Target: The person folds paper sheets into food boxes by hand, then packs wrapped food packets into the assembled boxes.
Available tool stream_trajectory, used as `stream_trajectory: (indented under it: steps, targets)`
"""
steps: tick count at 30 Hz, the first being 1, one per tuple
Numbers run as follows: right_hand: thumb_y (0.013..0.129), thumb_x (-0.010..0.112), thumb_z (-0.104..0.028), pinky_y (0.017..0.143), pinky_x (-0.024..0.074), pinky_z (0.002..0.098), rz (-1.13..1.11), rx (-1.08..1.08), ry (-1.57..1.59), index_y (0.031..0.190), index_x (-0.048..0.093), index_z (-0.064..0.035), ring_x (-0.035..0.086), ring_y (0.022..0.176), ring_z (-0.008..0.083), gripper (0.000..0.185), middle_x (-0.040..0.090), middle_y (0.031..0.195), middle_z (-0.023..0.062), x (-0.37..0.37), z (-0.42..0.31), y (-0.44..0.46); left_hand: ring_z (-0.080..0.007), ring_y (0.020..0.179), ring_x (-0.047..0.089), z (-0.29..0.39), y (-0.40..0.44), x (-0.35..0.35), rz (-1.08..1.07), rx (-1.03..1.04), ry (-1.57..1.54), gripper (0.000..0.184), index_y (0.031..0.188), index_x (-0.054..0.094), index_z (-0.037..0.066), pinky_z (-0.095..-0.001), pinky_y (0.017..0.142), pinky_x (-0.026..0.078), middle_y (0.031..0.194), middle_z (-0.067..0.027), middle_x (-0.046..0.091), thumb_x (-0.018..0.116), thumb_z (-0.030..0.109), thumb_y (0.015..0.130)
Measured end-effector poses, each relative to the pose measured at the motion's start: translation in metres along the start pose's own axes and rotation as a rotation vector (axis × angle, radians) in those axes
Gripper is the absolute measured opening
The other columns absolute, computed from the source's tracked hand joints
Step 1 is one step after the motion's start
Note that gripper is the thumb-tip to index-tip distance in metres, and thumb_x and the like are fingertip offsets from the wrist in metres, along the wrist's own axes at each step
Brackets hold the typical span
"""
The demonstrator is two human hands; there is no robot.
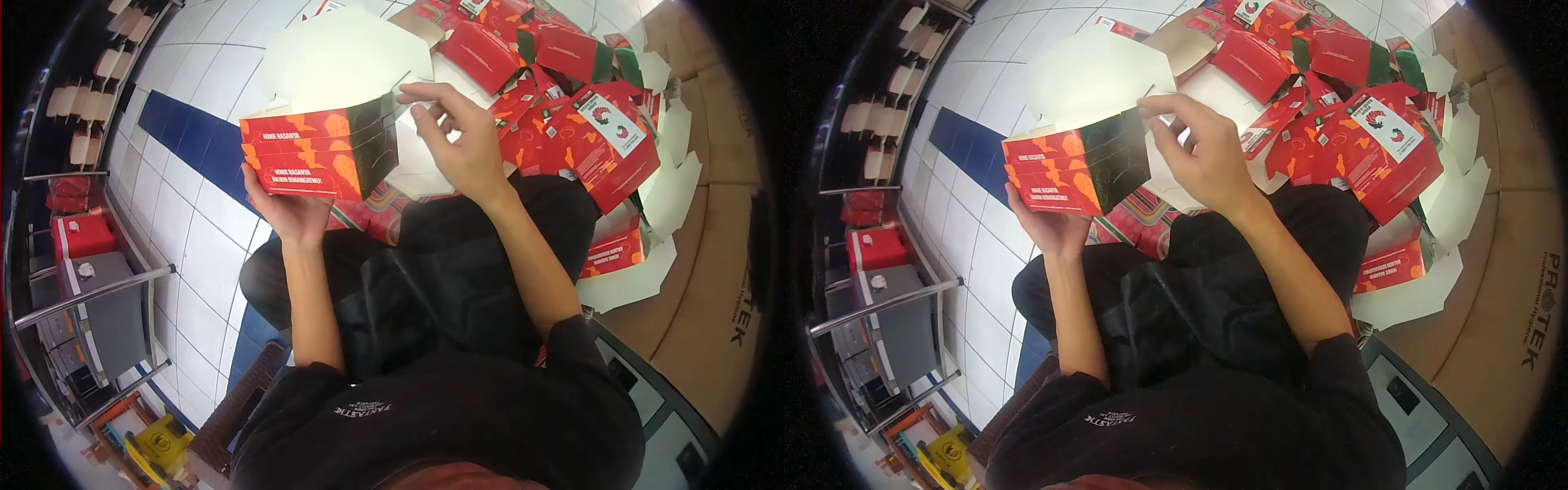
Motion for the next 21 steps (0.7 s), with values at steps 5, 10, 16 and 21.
stream_trajectory:
  steps: [5, 10, 16, 21]
  targets:
    - [0.102, 0.067, -0.003, 0.059, 0.0497, 0.0234, -0.046, -0.099, -0.040, 0.129, 0.075, -0.0023, 0.070, 0.073, 0.0077, 0.028, 0.081, 0.118, 0.0083, 0.004, 0.001, -0.005, -0.0291, 0.146, 0.054, 0.001, 0.003, 0.000, 0.039, 0.061, -0.055, 0.083, 0.158, 0.048, 0.011, -0.0564, 0.124, 0.043, 0.156, -0.0096, 0.056, 0.063, 0.070, 0.100]
    - [0.099, 0.068, -0.001, 0.063, 0.0573, 0.0287, 0.114, 0.088, 0.128, 0.124, 0.075, -0.0017, 0.077, 0.078, 0.0169, 0.026, 0.079, 0.114, 0.0135, -0.014, 0.014, 0.004, -0.0384, 0.150, 0.048, 0.035, 0.007, -0.022, 0.151, 0.219, -0.316, 0.090, 0.155, 0.048, 0.005, -0.0680, 0.131, 0.031, 0.151, -0.0187, 0.053, 0.085, 0.051, 0.087]
    - [0.099, 0.073, -0.020, 0.092, 0.0597, 0.0421, -0.140, 0.132, -0.286, 0.125, 0.074, -0.0014, 0.078, 0.101, 0.0303, 0.032, 0.064, 0.146, 0.0221, -0.007, 0.082, 0.007, -0.0386, 0.152, 0.045, 0.048, 0.000, -0.014, 0.007, 0.297, -0.372, 0.094, 0.160, 0.041, 0.004, -0.0672, 0.132, 0.028, 0.159, -0.0206, 0.047, 0.080, 0.055, 0.092]
    - [0.097, 0.075, -0.026, 0.107, 0.0532, 0.0501, -0.360, 0.087, -0.564, 0.144, 0.055, -0.0008, 0.064, 0.127, 0.0431, 0.057, 0.056, 0.152, 0.0236, 0.060, 0.126, 0.044, -0.0399, 0.153, 0.046, 0.032, -0.005, -0.001, -0.047, 0.333, -0.161, 0.087, 0.164, 0.040, 0.010, -0.0673, 0.130, 0.033, 0.164, -0.0171, 0.048, 0.073, 0.054, 0.096]
Point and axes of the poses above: each hand's wrist, its own y-axis towards the middle knuckle, its own x-axis out of the palm, z = x × y, the point moved 2 cm from there along y, towards the middle knuckle
